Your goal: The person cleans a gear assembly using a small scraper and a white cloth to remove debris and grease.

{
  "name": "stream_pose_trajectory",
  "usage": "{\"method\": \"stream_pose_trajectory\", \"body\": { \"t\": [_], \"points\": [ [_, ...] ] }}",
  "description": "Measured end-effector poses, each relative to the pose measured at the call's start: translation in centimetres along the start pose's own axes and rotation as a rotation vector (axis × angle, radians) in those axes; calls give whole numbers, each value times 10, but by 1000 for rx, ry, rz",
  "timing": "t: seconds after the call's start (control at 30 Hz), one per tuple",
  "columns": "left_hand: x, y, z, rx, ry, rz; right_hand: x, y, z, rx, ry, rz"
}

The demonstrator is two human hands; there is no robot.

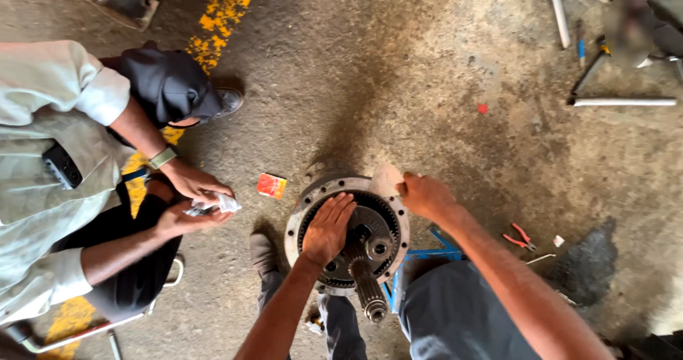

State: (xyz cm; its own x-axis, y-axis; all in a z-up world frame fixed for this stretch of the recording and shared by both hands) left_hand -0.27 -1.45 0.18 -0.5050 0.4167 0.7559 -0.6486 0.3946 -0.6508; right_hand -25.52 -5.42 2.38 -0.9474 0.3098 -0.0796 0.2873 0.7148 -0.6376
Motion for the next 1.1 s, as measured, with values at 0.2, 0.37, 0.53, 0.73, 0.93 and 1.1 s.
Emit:
{"method": "stream_pose_trajectory", "body": {
  "t": [0.2,0.37,0.53,0.73,0.93,1.1],
  "points": [
    [1,-2,6,18,13,22,-22,-24,0,-14,-15,-1],
    [1,2,-3,-3,15,2,-25,-22,-17,0,12,-37],
    [6,2,-7,-5,-15,31,-28,-34,-29,54,-26,-39],
    [4,1,-1,21,-6,39,-54,-47,-14,-6,-115,-102],
    [3,3,-5,16,-6,26,-75,-49,-10,-21,-182,-142],
    [5,3,-4,23,-23,24,-94,-55,-2,41,-336,-185]
  ]
}}
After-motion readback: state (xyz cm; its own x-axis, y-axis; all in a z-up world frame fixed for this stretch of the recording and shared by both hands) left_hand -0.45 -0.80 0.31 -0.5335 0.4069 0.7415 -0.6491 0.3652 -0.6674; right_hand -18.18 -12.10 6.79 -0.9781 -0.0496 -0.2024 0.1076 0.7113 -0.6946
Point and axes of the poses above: each hand's wrist, its own z-axis towards the middle knuckle, its own y-axis out of the palm, x = y × z, the point moved 1 cm from there along z, towards the middle knuckle, and after that the axes turned 6 degrees about x, right-handed, at the moved point
